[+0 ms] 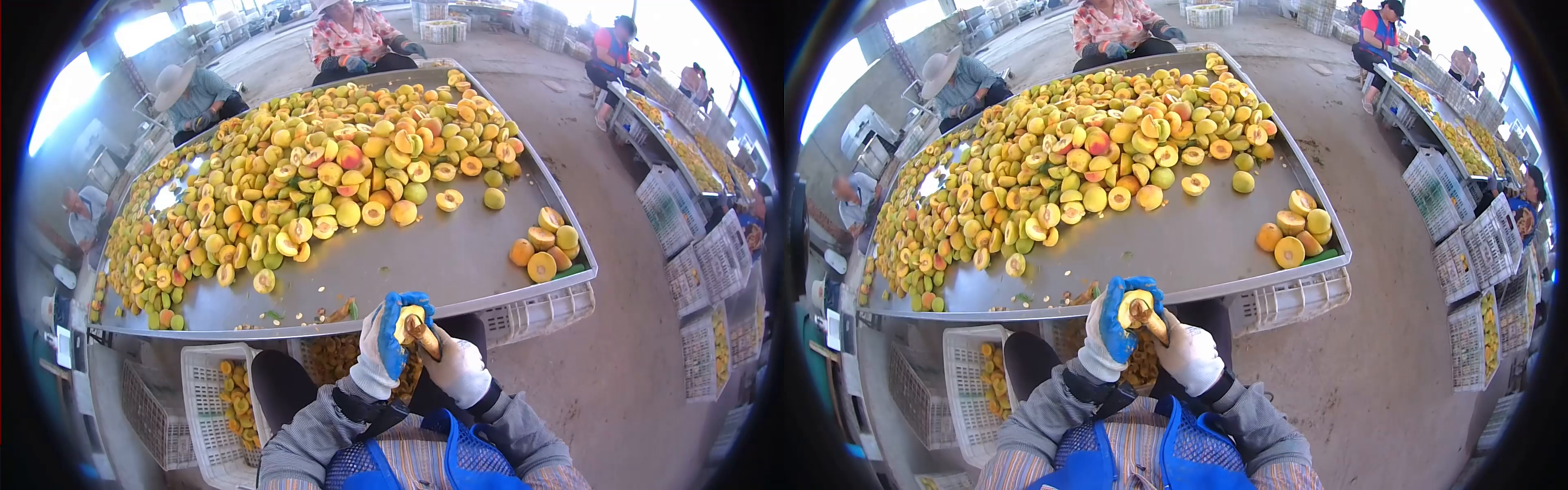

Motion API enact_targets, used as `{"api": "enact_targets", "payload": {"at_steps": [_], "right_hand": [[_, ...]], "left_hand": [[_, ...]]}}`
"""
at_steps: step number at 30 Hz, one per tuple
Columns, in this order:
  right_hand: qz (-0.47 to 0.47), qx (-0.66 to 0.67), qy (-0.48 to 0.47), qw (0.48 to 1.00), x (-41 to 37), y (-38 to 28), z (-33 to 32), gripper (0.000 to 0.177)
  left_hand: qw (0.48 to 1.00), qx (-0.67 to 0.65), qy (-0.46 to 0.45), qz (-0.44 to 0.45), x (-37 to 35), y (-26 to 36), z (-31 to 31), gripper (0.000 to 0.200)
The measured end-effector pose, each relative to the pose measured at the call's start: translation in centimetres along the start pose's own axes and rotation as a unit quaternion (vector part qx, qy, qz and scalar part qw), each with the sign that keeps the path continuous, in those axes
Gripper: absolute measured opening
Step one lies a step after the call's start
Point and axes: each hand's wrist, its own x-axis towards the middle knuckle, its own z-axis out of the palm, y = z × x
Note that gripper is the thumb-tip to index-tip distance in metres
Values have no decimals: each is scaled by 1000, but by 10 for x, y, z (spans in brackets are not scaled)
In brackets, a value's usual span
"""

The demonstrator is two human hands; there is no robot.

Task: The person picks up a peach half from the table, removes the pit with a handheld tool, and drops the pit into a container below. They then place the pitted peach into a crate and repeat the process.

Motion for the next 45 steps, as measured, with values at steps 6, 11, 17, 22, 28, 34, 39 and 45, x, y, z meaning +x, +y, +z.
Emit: {"api": "enact_targets", "payload": {"at_steps": [6, 11, 17, 22, 28, 34, 39, 45], "right_hand": [[-20, -3, -38, 999, -7, 9, 8, 45], [-41, 22, -46, 998, -17, -3, 9, 39], [-66, -17, -46, 997, -15, -28, 7, 42], [-76, -70, 2, 995, -15, -46, 11, 40], [-91, -108, -22, 990, -18, -47, 28, 40], [-111, -129, -53, 984, -23, -55, 35, 37], [-68, -49, -152, 985, -22, -69, 35, 34], [26, 150, -292, 944, -27, -86, 44, 30]], "left_hand": [[1000, 17, 9, -17, -16, -5, -8, 34], [985, -128, 21, -116, -26, 8, -14, 37], [985, -161, 8, -66, -33, 23, -29, 47], [968, -224, 72, -92, -40, 22, -37, 50], [965, -229, 93, -84, -52, 18, -50, 54], [953, -250, 65, -158, -55, 24, -72, 57], [958, -224, 64, -169, -57, 34, -82, 48], [979, -176, -55, -83, -62, 46, -105, 27]]}}
